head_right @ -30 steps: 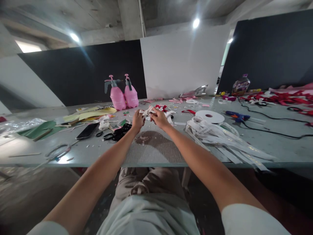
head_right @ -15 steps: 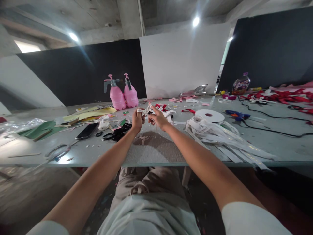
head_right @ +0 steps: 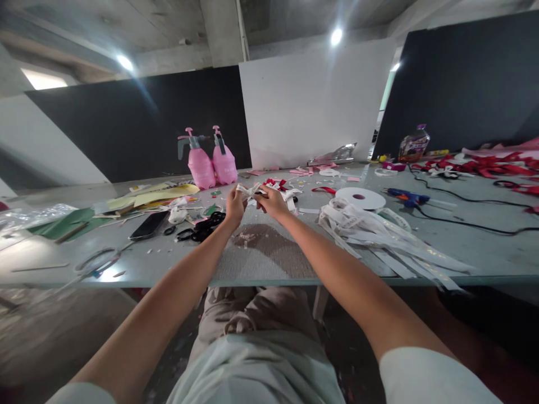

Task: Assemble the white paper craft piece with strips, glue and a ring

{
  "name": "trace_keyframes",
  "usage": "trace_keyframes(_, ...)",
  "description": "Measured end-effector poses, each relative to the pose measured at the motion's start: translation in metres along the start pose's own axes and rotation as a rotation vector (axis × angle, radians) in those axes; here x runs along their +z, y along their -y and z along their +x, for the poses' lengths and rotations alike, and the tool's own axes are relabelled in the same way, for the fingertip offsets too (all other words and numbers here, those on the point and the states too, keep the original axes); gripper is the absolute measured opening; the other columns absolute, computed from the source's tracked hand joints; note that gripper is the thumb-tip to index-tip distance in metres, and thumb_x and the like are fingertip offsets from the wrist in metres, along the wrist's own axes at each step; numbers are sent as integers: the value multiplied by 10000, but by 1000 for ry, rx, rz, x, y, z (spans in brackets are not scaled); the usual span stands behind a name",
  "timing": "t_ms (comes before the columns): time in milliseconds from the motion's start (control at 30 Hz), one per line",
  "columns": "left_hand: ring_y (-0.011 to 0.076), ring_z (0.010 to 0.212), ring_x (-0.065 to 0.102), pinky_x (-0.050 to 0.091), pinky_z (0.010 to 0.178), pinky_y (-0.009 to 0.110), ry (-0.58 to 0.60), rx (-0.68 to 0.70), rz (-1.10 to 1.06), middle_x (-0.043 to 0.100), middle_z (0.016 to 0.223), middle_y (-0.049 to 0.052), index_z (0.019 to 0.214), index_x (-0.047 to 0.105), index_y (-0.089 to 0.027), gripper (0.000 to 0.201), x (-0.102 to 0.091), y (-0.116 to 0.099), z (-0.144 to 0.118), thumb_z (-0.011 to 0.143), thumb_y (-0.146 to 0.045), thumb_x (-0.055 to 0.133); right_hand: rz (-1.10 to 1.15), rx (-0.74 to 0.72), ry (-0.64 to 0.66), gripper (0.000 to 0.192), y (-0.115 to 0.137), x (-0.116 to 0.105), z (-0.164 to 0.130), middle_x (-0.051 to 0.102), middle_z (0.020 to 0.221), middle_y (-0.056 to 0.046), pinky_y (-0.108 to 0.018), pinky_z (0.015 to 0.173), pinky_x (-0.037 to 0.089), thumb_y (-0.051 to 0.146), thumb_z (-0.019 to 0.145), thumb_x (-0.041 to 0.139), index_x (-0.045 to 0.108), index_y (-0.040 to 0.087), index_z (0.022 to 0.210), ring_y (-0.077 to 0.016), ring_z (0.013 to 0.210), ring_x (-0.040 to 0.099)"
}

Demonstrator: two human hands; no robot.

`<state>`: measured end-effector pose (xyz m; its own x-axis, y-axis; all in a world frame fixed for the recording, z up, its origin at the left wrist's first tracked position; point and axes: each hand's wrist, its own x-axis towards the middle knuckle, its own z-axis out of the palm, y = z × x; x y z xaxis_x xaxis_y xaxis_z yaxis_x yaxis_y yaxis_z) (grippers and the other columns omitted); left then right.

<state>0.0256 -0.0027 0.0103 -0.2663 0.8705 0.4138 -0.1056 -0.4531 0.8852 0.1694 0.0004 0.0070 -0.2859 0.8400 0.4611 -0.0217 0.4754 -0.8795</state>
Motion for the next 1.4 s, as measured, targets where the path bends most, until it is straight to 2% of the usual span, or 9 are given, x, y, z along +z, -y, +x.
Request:
trace_keyframes(167,89,460,282,206,490,226,-63,10,70,305,517,-62,658,423,-210,510,0,-1,1,997,-571,544,119,22,9,708,2,4,0,568,581,61,-244,509,360,593,766,741,646,164,1321,-113,496,460)
trace_keyframes(333,179,680,566,338,657,255,-149,244,555,589,690,23,852,652,-198,203,-12,-10,-2,1007,-258,534,286,21,12,580,1,3,0,526,576,70,-263,704,449,506,741,767,694,186,1220,-134,645,563)
trace_keyframes(500,238,749,627,365,738,281,-161,316,830,581,648,32,1002,703,-190,131,-23,-22,-3,946,-154,590,418,55,54,527,4,4,-2,493,556,80,-301,798,490,459,716,800,712,197,1165,-148,680,594)
trace_keyframes(633,210,743,598,361,714,267,-167,326,728,590,700,32,918,673,-193,123,-21,-22,-1,953,-138,569,369,67,66,653,9,5,-4,499,556,84,-299,741,490,465,747,789,673,196,1330,-138,616,547)
trace_keyframes(767,145,663,504,327,624,230,-111,304,413,532,668,3,744,580,-188,248,-10,-17,1,986,-236,569,240,46,-12,666,10,5,-2,539,596,62,-264,651,449,513,790,767,667,204,1372,-127,593,519)
trace_keyframes(867,98,509,353,253,525,221,-24,175,100,385,558,-47,684,475,-199,379,-1,-16,1,1001,-383,572,140,-5,-54,643,8,4,0,529,588,55,-254,616,420,569,842,712,675,199,1366,-127,586,502)
trace_keyframes(1000,74,420,225,177,468,218,118,-45,-93,286,494,-91,782,515,-208,302,5,-17,-3,977,-428,581,22,-87,-48,699,4,-4,2,520,566,67,-251,597,402,581,872,676,623,177,1439,-119,554,469)
trace_keyframes(1233,82,610,520,369,570,188,280,-122,14,620,762,-10,968,693,-182,183,-7,-12,-1,844,-310,651,-7,-92,-124,746,2,-25,3,525,528,76,-244,521,336,569,848,673,579,145,1454,-111,485,438)
trace_keyframes(1400,99,639,591,421,601,219,205,-132,93,693,867,48,883,698,-165,289,-7,-6,1,903,-451,660,29,-41,-101,669,3,-27,2,523,542,67,-246,501,331,615,760,730,650,168,1252,-109,479,433)
